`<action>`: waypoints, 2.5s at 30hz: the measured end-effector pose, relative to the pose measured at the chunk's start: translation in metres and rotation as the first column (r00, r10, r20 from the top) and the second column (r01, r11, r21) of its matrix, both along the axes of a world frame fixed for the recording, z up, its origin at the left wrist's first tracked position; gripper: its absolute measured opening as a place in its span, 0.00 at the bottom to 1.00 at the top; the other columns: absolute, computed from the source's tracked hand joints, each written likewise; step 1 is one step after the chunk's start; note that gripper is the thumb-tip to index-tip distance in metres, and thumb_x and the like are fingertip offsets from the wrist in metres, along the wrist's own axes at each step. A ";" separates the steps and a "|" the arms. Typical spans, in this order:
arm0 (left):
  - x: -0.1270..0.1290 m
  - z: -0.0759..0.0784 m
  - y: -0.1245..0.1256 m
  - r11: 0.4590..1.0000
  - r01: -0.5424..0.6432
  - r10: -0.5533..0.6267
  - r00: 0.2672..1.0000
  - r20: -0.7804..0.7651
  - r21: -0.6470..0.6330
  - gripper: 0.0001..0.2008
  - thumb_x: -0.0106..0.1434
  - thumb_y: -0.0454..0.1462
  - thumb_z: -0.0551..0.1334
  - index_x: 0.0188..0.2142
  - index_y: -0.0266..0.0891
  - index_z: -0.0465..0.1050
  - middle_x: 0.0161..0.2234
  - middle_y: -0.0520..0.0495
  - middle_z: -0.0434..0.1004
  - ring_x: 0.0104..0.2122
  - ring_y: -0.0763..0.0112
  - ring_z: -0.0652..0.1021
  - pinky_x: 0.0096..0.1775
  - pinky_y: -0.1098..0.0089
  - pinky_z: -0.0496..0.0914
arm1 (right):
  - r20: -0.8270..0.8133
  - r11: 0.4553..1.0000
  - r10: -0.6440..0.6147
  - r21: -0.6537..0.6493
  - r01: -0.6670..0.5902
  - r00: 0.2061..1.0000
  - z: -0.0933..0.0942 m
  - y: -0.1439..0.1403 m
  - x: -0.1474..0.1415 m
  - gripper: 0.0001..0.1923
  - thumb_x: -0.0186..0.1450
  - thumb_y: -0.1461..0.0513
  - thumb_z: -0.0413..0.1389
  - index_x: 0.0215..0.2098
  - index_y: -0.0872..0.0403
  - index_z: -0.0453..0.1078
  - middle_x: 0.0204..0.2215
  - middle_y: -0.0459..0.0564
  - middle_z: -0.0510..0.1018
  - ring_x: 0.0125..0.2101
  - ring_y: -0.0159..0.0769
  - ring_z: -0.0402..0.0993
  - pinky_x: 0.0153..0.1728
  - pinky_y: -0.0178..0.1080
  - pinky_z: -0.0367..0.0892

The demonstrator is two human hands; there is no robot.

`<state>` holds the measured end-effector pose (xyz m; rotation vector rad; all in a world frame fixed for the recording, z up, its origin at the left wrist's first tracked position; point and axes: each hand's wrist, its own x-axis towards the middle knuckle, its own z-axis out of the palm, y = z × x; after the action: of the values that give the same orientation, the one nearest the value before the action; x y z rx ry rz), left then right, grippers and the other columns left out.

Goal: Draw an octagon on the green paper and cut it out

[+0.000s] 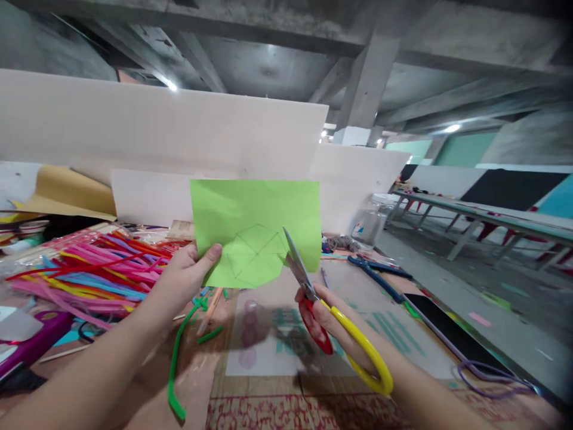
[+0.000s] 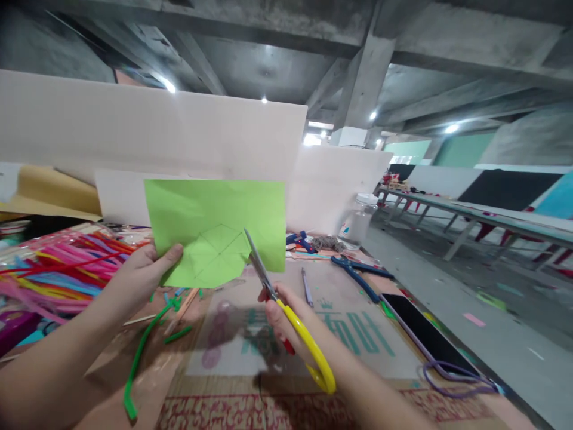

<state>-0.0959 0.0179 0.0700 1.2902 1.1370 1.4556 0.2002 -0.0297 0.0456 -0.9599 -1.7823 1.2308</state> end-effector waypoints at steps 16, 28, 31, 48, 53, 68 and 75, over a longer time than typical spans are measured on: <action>0.013 -0.002 -0.006 0.997 0.019 -0.018 1.000 0.012 -0.074 0.12 0.71 0.44 0.66 0.43 0.36 0.78 0.40 0.48 0.83 0.39 0.64 0.83 0.45 0.58 0.79 | -0.003 1.000 -0.011 0.029 0.011 1.000 -0.007 0.004 0.001 0.33 0.68 0.34 0.52 0.49 0.53 0.64 0.26 0.40 0.64 0.22 0.28 0.58 0.21 0.33 0.58; 0.014 0.000 -0.007 0.995 0.020 -0.021 1.000 -0.013 -0.102 0.11 0.71 0.43 0.66 0.44 0.36 0.78 0.41 0.47 0.82 0.40 0.63 0.83 0.45 0.57 0.79 | 0.015 0.999 -0.028 0.034 0.027 0.999 -0.004 0.002 0.001 0.34 0.69 0.33 0.51 0.49 0.54 0.63 0.25 0.39 0.63 0.21 0.29 0.58 0.22 0.35 0.56; 0.014 -0.001 -0.006 0.995 0.019 -0.021 1.000 -0.019 -0.100 0.11 0.72 0.42 0.66 0.45 0.36 0.78 0.42 0.47 0.82 0.40 0.63 0.83 0.45 0.58 0.79 | 0.028 0.999 -0.033 0.037 0.032 0.999 -0.004 0.003 0.001 0.33 0.69 0.34 0.51 0.48 0.54 0.64 0.26 0.40 0.63 0.22 0.29 0.59 0.23 0.35 0.57; 0.014 -0.005 -0.004 0.994 0.034 -0.034 0.999 0.002 -0.102 0.12 0.71 0.43 0.66 0.45 0.36 0.78 0.42 0.47 0.82 0.41 0.63 0.83 0.45 0.57 0.79 | 0.028 0.998 -0.034 0.055 0.033 0.999 -0.005 0.002 0.001 0.33 0.69 0.33 0.51 0.49 0.53 0.64 0.26 0.40 0.63 0.22 0.30 0.59 0.22 0.35 0.57; 0.015 -0.002 -0.005 0.993 0.033 -0.032 0.999 0.012 -0.110 0.12 0.71 0.44 0.66 0.44 0.36 0.78 0.41 0.47 0.83 0.40 0.63 0.83 0.45 0.57 0.79 | 0.032 0.998 -0.044 0.050 0.043 0.999 -0.004 0.001 0.001 0.34 0.69 0.33 0.51 0.49 0.54 0.64 0.26 0.40 0.63 0.22 0.30 0.59 0.23 0.35 0.57; 0.015 -0.007 -0.001 0.991 0.056 -0.053 0.998 0.032 -0.121 0.12 0.72 0.43 0.65 0.46 0.36 0.77 0.44 0.46 0.82 0.42 0.62 0.82 0.46 0.57 0.79 | 0.010 0.997 -0.070 0.022 0.069 0.998 -0.004 0.006 -0.002 0.34 0.67 0.33 0.54 0.48 0.53 0.65 0.25 0.39 0.63 0.21 0.29 0.58 0.21 0.33 0.57; 0.013 -0.011 0.001 0.991 0.066 -0.065 0.998 0.014 -0.113 0.12 0.71 0.43 0.66 0.47 0.37 0.77 0.45 0.46 0.81 0.42 0.62 0.82 0.46 0.57 0.79 | 0.017 0.997 -0.081 0.014 0.080 0.997 -0.009 0.009 0.001 0.32 0.67 0.34 0.55 0.47 0.53 0.66 0.27 0.41 0.64 0.22 0.28 0.59 0.21 0.33 0.57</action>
<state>-0.0833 0.0190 0.0595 1.2286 1.1437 1.3293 0.2008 -0.0202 0.0368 -1.0272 -1.7458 1.1619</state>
